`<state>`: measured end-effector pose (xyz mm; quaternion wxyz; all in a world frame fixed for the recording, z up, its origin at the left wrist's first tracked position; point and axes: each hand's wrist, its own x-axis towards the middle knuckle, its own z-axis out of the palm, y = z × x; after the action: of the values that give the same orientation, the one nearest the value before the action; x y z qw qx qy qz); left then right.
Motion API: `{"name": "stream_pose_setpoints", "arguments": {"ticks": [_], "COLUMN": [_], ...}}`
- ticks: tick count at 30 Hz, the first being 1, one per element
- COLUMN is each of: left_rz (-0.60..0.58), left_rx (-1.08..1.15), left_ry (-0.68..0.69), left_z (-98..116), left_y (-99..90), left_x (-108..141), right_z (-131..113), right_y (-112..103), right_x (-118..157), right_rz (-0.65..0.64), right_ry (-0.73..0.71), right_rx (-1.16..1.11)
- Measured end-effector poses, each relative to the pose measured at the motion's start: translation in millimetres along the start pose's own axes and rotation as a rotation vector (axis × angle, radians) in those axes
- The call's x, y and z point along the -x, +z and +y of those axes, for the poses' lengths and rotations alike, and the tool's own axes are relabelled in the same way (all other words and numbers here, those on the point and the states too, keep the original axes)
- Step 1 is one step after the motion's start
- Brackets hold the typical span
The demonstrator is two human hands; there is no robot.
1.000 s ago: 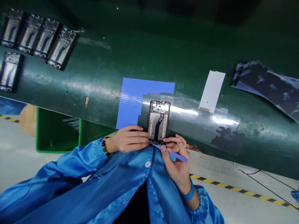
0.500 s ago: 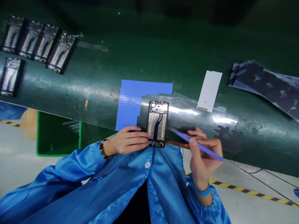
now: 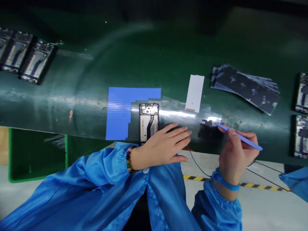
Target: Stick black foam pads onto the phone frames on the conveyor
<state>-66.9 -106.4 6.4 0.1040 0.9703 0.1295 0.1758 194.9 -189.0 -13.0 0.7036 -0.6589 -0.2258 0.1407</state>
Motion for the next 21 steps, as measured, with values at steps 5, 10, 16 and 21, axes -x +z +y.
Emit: {"name": "stream_pose_setpoints", "arguments": {"ticks": [5, 10, 16, 21], "left_rz": [-0.077, -0.156, -0.160, -0.021], "left_rx": [0.034, 0.044, 0.074, 0.146], "left_ry": [-0.072, -0.149, -0.127, -0.321], "left_z": [14.8, 19.3, 16.9, -31.1], "left_y": [11.7, 12.3, 7.7, -26.3], "left_x": [-21.3, -21.9, -16.6, 20.2], "right_z": [10.6, 17.5, 3.6, -19.8], "right_y": [-32.6, -28.3, -8.2, 25.9], "right_x": [-9.4, -15.5, -23.1, 10.3], "right_rz": [-0.013, -0.042, 0.027, -0.034], "right_ry": [0.060, 0.107, 0.087, -0.016], "right_rx": [0.218, 0.224, -0.014, 0.043]}}
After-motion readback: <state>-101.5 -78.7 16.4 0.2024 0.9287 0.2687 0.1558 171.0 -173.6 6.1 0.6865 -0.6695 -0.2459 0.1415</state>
